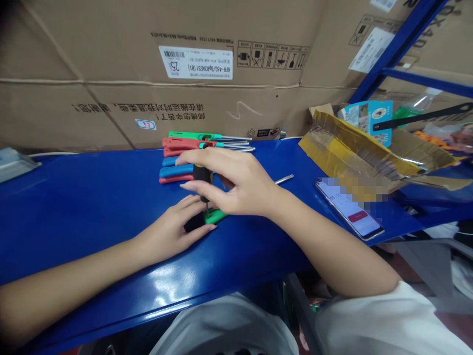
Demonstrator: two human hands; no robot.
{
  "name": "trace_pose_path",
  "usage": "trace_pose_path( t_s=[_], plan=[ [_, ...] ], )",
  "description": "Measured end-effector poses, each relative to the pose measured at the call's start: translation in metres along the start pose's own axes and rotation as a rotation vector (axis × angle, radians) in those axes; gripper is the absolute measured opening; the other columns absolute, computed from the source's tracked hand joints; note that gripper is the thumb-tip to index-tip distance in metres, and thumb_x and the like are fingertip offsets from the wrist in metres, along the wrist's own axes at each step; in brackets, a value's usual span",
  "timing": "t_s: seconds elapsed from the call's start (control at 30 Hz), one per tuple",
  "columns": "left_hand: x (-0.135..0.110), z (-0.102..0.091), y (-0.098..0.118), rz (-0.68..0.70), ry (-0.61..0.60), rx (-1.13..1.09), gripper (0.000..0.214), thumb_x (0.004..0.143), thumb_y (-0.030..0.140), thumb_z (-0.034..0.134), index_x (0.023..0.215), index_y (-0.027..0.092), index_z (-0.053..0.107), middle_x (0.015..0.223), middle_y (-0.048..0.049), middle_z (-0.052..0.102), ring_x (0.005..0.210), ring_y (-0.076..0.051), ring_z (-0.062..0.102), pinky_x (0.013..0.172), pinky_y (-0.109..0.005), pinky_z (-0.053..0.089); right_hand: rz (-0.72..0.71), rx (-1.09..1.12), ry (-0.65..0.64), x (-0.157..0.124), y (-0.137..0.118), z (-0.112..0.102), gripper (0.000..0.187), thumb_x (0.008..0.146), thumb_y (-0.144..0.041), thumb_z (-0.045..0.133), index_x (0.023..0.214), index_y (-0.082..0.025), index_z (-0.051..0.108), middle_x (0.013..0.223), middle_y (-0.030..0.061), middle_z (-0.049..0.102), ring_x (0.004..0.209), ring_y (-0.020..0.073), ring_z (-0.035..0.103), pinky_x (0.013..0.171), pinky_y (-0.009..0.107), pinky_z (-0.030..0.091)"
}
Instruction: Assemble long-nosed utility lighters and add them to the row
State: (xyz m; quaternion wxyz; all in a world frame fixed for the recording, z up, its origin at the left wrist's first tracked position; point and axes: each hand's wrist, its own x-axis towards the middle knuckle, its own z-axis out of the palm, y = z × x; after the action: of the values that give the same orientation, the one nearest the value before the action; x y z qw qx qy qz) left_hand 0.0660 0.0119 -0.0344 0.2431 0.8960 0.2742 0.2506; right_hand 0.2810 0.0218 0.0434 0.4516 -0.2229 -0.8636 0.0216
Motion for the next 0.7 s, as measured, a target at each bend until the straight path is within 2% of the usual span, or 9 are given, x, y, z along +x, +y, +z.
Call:
trace_pose_path(
  t_s=[0.07, 0.13, 0.2, 0.27, 0.33, 0.43, 0.5, 0.63, 0.7],
  plan=[
    [0.0002, 0.0002, 0.0001, 0.001, 0.000, -0.010, 0.031, 0.100, 0.030, 0.063, 0.129, 0.021, 0.061, 0.125, -0.0090, 0.064, 0.119, -0.025, 0.060, 0.107, -0.043, 0.050, -0.073, -0.123, 0.034, -0.0011, 0.0014, 0.0002, 0.031, 0.092, -0.037, 0.075, 0.116, -0.017, 0.070, 0.107, 0.0051, 0.079, 0.101, 0.0171, 0.075, 0.095, 0.025, 0.057],
    [0.0006, -0.0004, 0.0011, -0.001, -0.005, -0.002, 0.030, 0.100, 0.030, 0.063, 0.128, 0.021, 0.061, 0.124, -0.0089, 0.064, 0.117, -0.025, 0.060, 0.107, -0.045, 0.049, -0.075, -0.134, 0.002, -0.0023, 0.0005, 0.0003, 0.035, 0.100, -0.041, 0.063, 0.126, -0.018, 0.066, 0.114, 0.0068, 0.078, 0.104, 0.0185, 0.075, 0.096, 0.029, 0.058],
    [0.0011, -0.0016, 0.0025, -0.002, -0.012, 0.013, 0.028, 0.100, 0.030, 0.063, 0.126, 0.020, 0.062, 0.118, -0.0082, 0.065, 0.112, -0.025, 0.061, 0.105, -0.045, 0.050, 0.017, 0.005, -0.073, -0.0029, -0.0021, 0.0003, 0.039, 0.108, -0.033, 0.043, 0.141, -0.018, 0.057, 0.124, 0.0073, 0.074, 0.105, 0.0172, 0.074, 0.096, 0.032, 0.058],
    [0.0013, -0.0022, 0.0034, -0.003, -0.017, 0.021, 0.027, 0.100, 0.030, 0.063, 0.126, 0.020, 0.063, 0.114, -0.0079, 0.065, 0.109, -0.025, 0.062, 0.103, -0.044, 0.051, 0.105, 0.151, -0.120, -0.0029, -0.0045, 0.0008, 0.041, 0.108, -0.025, 0.035, 0.144, -0.019, 0.053, 0.124, 0.0063, 0.074, 0.096, 0.0144, 0.075, 0.093, 0.032, 0.060],
    [0.0012, -0.0017, 0.0031, 0.001, -0.012, 0.018, 0.028, 0.100, 0.029, 0.063, 0.126, 0.019, 0.063, 0.116, -0.0088, 0.065, 0.112, -0.025, 0.062, 0.104, -0.045, 0.051, 0.097, 0.145, -0.080, -0.0026, -0.0048, 0.0022, 0.033, 0.105, -0.026, 0.047, 0.134, -0.019, 0.061, 0.115, 0.0051, 0.076, 0.089, 0.0133, 0.075, 0.089, 0.029, 0.060],
    [0.0006, 0.0003, 0.0014, 0.009, -0.009, 0.006, 0.031, 0.100, 0.030, 0.063, 0.129, 0.019, 0.061, 0.124, -0.0111, 0.065, 0.119, -0.027, 0.060, 0.109, -0.048, 0.048, -0.034, -0.024, 0.073, -0.0028, -0.0021, 0.0061, 0.019, 0.094, -0.029, 0.071, 0.110, -0.019, 0.069, 0.100, 0.0034, 0.078, 0.084, 0.0136, 0.074, 0.084, 0.024, 0.060],
    [0.0004, 0.0011, 0.0011, 0.009, -0.005, 0.002, 0.032, 0.100, 0.030, 0.062, 0.130, 0.019, 0.061, 0.126, -0.0112, 0.064, 0.120, -0.028, 0.059, 0.110, -0.048, 0.048, -0.064, -0.030, 0.103, -0.0034, -0.0007, 0.0086, 0.020, 0.093, -0.030, 0.073, 0.108, -0.018, 0.068, 0.093, 0.0023, 0.077, 0.080, 0.0125, 0.073, 0.079, 0.023, 0.059],
    [0.0009, -0.0006, 0.0038, -0.006, -0.019, -0.005, 0.028, 0.100, 0.029, 0.061, 0.126, 0.019, 0.062, 0.117, -0.0098, 0.065, 0.110, -0.026, 0.060, 0.102, -0.045, 0.051, 0.170, 0.326, -0.010, -0.0015, -0.0030, 0.0088, 0.023, 0.103, -0.025, 0.053, 0.120, -0.016, 0.065, 0.101, 0.0046, 0.073, 0.068, 0.0075, 0.069, 0.060, 0.018, 0.058],
    [0.0009, -0.0017, 0.0053, -0.005, -0.028, -0.015, 0.026, 0.100, 0.027, 0.062, 0.124, 0.018, 0.063, 0.114, -0.0098, 0.065, 0.109, -0.025, 0.059, 0.101, -0.044, 0.051, 0.296, 0.470, -0.027, 0.0021, -0.0037, 0.0048, 0.021, 0.102, -0.026, 0.057, 0.117, -0.015, 0.067, 0.095, 0.0025, 0.072, 0.057, 0.0055, 0.064, 0.046, 0.015, 0.052]
  ],
)
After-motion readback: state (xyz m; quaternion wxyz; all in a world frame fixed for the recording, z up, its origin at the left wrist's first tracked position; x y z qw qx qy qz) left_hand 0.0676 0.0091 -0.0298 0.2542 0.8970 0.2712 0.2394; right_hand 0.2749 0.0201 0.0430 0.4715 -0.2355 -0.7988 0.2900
